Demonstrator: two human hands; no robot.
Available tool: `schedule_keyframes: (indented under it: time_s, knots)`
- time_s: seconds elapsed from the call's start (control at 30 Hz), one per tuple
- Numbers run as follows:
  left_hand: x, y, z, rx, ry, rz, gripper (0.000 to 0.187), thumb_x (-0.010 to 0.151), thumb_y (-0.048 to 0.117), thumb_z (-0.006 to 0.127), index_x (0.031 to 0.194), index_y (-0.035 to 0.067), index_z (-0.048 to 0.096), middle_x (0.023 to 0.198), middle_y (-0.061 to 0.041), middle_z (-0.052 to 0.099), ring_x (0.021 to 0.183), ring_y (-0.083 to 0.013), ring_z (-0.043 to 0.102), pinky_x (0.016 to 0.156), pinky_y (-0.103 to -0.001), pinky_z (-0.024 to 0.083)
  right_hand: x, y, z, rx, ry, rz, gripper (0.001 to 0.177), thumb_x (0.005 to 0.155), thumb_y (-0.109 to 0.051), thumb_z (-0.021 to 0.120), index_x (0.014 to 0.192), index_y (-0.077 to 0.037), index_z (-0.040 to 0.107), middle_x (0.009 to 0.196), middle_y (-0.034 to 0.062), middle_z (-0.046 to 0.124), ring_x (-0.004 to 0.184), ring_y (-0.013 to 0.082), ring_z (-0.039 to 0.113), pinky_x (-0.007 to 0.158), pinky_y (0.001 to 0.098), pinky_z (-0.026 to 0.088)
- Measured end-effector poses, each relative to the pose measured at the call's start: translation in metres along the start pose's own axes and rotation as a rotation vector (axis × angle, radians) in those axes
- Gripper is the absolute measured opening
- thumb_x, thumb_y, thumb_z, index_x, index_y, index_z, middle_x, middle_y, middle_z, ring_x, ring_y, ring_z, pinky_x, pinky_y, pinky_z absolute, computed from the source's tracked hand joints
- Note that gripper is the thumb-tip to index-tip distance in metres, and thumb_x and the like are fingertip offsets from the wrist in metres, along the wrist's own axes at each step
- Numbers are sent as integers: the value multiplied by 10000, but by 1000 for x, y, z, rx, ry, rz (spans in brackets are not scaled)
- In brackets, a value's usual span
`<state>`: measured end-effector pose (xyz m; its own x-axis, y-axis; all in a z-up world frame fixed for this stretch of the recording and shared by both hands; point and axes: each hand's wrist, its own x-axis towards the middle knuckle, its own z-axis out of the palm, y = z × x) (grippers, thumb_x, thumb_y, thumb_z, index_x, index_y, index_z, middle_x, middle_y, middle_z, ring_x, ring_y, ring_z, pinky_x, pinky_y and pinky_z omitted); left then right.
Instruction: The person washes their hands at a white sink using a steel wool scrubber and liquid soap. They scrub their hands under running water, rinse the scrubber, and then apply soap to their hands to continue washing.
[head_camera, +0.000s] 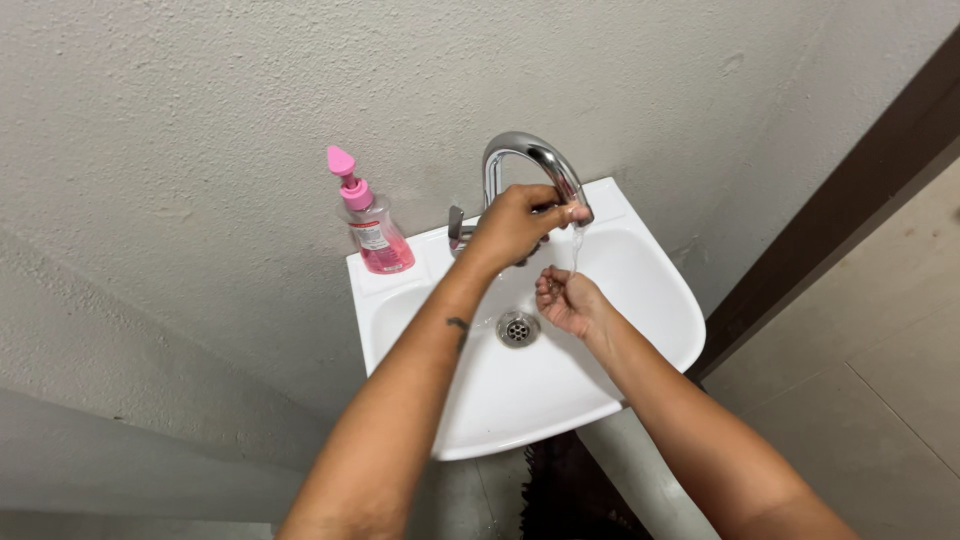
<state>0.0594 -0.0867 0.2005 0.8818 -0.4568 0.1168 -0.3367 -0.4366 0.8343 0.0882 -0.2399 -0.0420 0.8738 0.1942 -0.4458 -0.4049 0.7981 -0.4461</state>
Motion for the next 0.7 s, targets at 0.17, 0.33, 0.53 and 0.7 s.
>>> schedule_keyframes:
  time_s: [0.17,0.33,0.53,0.7]
  knots:
    - [2,23,27,99,241,-34,444,802,544,743,972,139,809,543,-17,638,483,-148,604,474,-312,426,3,-30,-4,158,-4,-84,204,1047,-91,365,918,-28,510,803,97,577,669,161,544,580,255,510]
    - [-15,-15,58,-534,363,42,395,887,479,654,1021,125,769,663,37,648,550,-95,633,507,-307,543,-13,-60,14,228,-89,-124,186,1041,-38,347,971,20,509,879,128,583,696,169,534,614,261,535]
    - [-6,-103,105,-685,518,-295,287,911,192,807,1065,-37,723,881,-68,685,734,-122,615,658,-271,502,-51,-78,35,248,-157,40,199,1046,-71,380,969,44,523,845,111,575,676,152,549,549,236,514]
    - [31,-130,137,-947,177,-395,379,851,-60,620,1228,-34,591,959,-163,678,763,-250,692,612,-333,584,-75,-119,67,121,-113,130,226,1039,-73,339,942,31,514,807,81,554,626,107,530,473,201,489]
